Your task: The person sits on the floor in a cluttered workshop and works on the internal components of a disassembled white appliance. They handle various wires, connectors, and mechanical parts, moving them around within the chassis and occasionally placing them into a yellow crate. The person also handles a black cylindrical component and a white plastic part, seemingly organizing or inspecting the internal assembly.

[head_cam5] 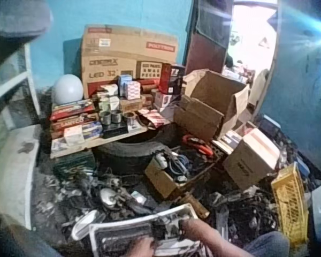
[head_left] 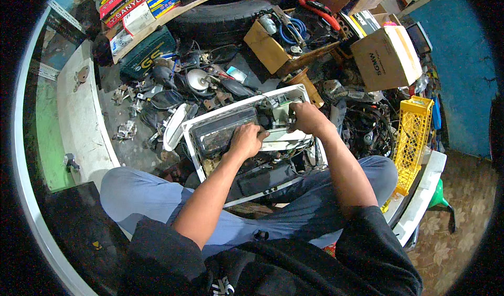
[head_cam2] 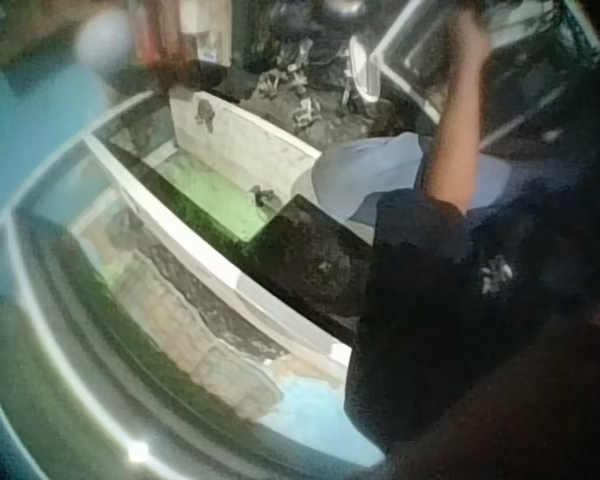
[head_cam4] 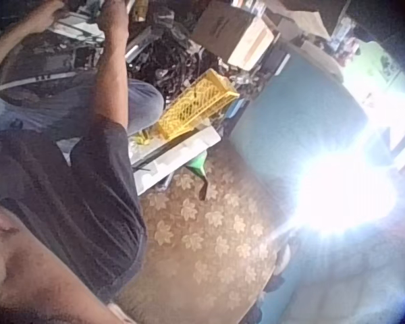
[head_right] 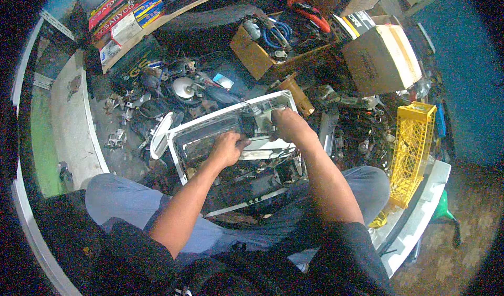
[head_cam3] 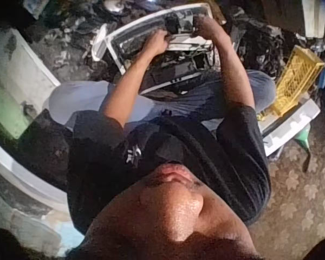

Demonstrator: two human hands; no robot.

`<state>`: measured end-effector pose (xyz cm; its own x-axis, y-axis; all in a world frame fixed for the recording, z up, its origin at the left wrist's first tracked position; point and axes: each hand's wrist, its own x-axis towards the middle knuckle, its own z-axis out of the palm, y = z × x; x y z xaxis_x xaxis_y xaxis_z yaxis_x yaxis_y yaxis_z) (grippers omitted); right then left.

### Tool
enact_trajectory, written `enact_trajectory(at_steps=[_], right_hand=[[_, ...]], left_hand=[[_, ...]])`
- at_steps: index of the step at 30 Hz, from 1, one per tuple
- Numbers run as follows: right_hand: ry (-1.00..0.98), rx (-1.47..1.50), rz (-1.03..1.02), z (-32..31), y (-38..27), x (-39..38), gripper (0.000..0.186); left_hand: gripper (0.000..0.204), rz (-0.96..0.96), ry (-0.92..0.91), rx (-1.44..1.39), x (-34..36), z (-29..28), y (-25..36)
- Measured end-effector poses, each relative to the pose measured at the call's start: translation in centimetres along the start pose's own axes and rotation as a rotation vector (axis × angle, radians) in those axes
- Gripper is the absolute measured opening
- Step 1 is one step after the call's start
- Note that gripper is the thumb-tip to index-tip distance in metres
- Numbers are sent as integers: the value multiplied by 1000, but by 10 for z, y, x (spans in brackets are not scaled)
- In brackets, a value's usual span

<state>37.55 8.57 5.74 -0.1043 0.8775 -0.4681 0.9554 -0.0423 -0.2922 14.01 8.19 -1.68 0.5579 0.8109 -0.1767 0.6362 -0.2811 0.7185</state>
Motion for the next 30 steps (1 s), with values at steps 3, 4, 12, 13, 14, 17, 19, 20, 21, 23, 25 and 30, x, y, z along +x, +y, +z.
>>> enact_trajectory(at_steps=[3, 4, 12, 13, 14, 17, 19, 20, 21, 23, 25, 30], right_hand=[[-10, -22, 13, 3, -3, 3, 57], [-31, -20, 13, 2, -2, 5, 57], [-68, -63, 0, -2, -5, 5, 58], [-71, -66, 2, -4, -6, 5, 58], [-74, -68, 3, -7, -6, 4, 58], [-205, -1, 71, -5, -5, 3, 58], [-348, 78, 190, 5, 3, 1, 55], [-316, 38, 133, 9, 8, 0, 50], [-212, 2, 115, 13, 11, -1, 50], [-3, -69, 82, 22, 17, -6, 49], [-87, -70, 82, 14, 7, -10, 53], [-180, -178, 6, 11, -16, -23, 58]], left_hand=[[34, -6, -64, -16, 1, -7, 2], [33, -10, -92, -34, 1, -10, 4], [30, -75, -179, -41, 2, -18, 8], [30, -92, -176, -58, 0, -17, 9], [30, -46, -139, -21, 0, -17, 10], [37, 5, -83, -58, -1, 0, -8], [34, -53, -147, -47, 0, -6, 4], [34, -75, -166, -28, 1, -6, 7], [36, -99, -183, -8, 2, -8, 11], [47, 30, -106, 15, -3, -10, 21], [63, 91, -163, 64, -7, -11, 15], [80, 56, -349, 114, -10, -14, 18]])
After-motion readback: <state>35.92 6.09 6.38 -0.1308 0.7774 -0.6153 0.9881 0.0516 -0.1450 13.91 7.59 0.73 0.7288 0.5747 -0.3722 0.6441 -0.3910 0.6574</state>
